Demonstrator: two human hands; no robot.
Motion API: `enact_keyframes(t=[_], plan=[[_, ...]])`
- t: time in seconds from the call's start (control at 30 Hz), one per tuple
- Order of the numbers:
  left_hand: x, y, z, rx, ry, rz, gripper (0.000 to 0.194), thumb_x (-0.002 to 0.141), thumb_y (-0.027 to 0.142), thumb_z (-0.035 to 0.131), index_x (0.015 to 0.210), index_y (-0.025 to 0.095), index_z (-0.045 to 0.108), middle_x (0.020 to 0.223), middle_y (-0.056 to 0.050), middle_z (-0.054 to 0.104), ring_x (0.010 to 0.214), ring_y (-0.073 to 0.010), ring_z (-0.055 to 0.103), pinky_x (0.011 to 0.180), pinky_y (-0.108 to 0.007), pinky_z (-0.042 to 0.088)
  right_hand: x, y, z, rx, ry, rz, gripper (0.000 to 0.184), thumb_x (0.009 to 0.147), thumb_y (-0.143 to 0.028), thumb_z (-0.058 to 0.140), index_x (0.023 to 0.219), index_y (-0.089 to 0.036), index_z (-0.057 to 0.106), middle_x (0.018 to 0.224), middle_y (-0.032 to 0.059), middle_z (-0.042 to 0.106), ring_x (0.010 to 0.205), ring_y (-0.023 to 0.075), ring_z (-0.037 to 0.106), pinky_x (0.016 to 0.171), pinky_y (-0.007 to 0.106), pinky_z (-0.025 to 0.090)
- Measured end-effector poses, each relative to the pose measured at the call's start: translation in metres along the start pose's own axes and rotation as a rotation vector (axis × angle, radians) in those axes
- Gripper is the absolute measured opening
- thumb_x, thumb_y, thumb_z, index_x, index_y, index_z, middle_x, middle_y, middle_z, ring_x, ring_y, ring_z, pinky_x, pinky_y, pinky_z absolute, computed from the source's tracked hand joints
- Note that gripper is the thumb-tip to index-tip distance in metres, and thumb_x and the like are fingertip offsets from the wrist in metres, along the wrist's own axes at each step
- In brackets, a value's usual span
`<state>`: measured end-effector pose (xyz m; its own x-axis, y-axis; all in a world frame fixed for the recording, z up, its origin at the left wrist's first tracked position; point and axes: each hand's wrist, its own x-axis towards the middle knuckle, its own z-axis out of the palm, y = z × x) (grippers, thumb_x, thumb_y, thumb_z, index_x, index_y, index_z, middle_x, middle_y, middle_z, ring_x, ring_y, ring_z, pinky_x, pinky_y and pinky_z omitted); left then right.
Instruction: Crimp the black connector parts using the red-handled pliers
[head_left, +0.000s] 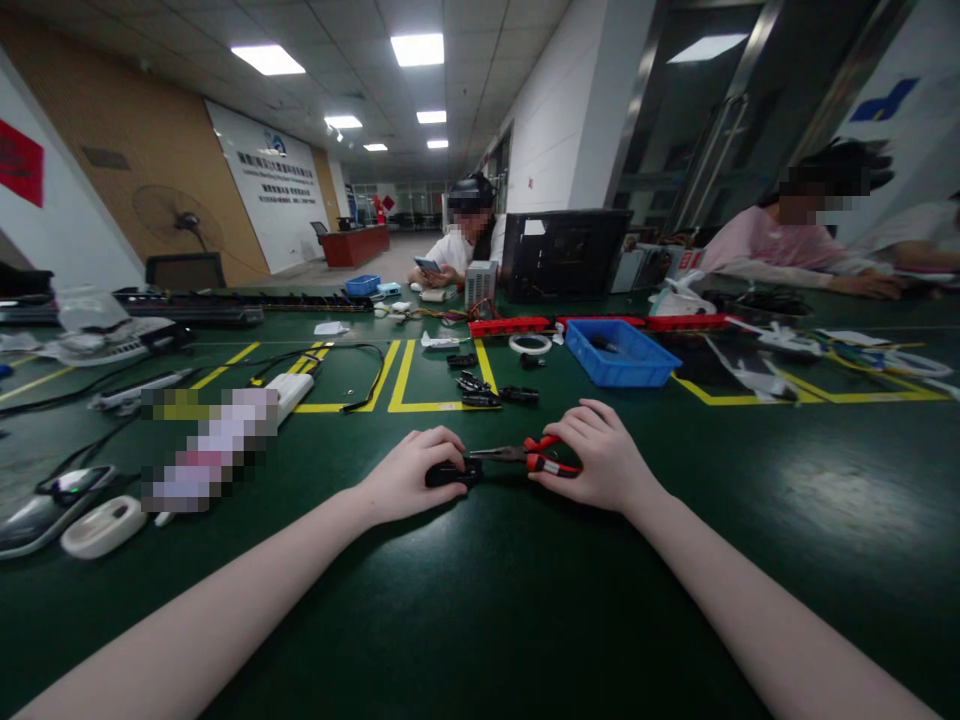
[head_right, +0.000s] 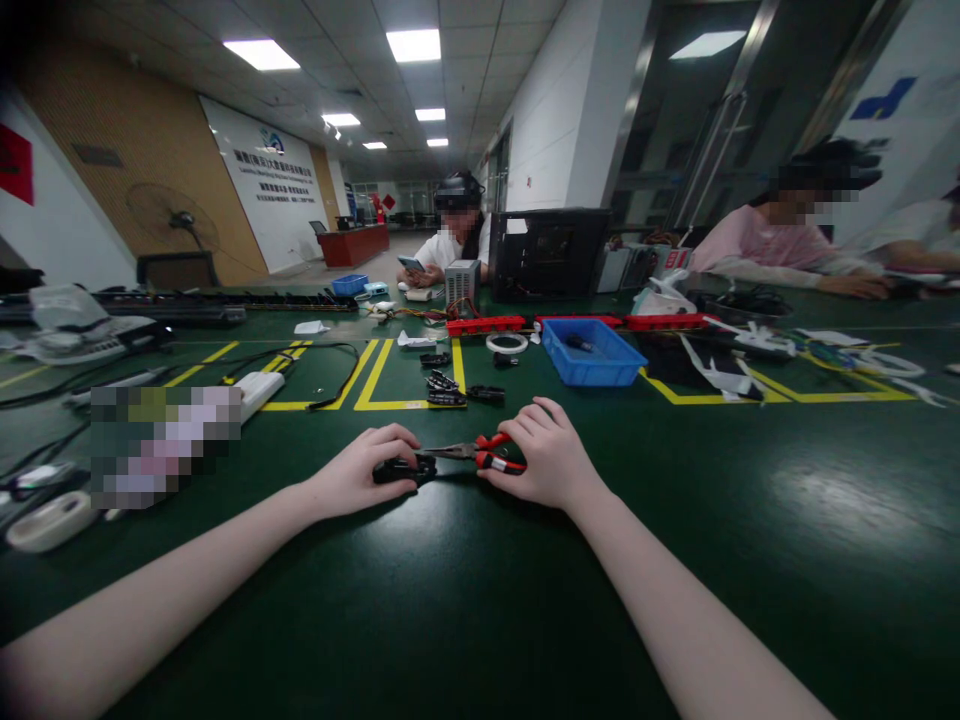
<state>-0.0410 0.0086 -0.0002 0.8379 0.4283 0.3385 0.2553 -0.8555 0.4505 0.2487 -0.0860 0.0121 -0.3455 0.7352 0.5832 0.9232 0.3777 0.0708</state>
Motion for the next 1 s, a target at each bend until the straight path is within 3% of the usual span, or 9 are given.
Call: enact_keyframes(t=[0.23, 0.5, 1.0], plan=[[-0.0011, -0.0011, 0.0024, 0.133, 0.009, 0.063, 0.012, 0.09, 0.028, 0.064, 0.101, 0.024, 0.068, 0.118, -0.004, 0.061, 0.11, -0.0224, 0.057, 0.098, -0.044, 0.041, -0.0001, 0.0004, 0.0018, -0.002, -0.003, -0.021, 0.044, 0.074, -0.056, 0.068, 0.092, -0.016, 0.067, 0.087, 0.0097, 0.067, 0.089, 0.0254, 0.062, 0.104, 0.05, 0.038], [-0.0009, -0.0011, 0.0026, 0.112, 0.018, 0.103, 0.009, 0.09, 0.024, 0.063, 0.098, 0.024, 0.068, 0.119, -0.003, 0.061, 0.113, -0.0219, 0.055, 0.103, -0.044, 0.039, 0.001, -0.0008, 0.0012, -0.003, -0.018, -0.017, 0.044, 0.074, -0.057, 0.068, 0.093, -0.017, 0.067, 0.088, 0.0094, 0.068, 0.09, 0.0255, 0.062, 0.103, 0.051, 0.039], [0.0065, -0.0041, 0.0003, -0.177, -0.084, -0.162, 0.006, 0.084, 0.022, 0.069, 0.084, 0.017, 0.065, 0.115, -0.007, 0.057, 0.106, -0.0221, 0.058, 0.097, -0.04, 0.046, 0.001, -0.0007, 0.0011, 0.015, -0.009, -0.02, 0.043, 0.073, -0.057, 0.068, 0.092, -0.018, 0.066, 0.087, 0.0084, 0.067, 0.089, 0.025, 0.062, 0.103, 0.049, 0.038]])
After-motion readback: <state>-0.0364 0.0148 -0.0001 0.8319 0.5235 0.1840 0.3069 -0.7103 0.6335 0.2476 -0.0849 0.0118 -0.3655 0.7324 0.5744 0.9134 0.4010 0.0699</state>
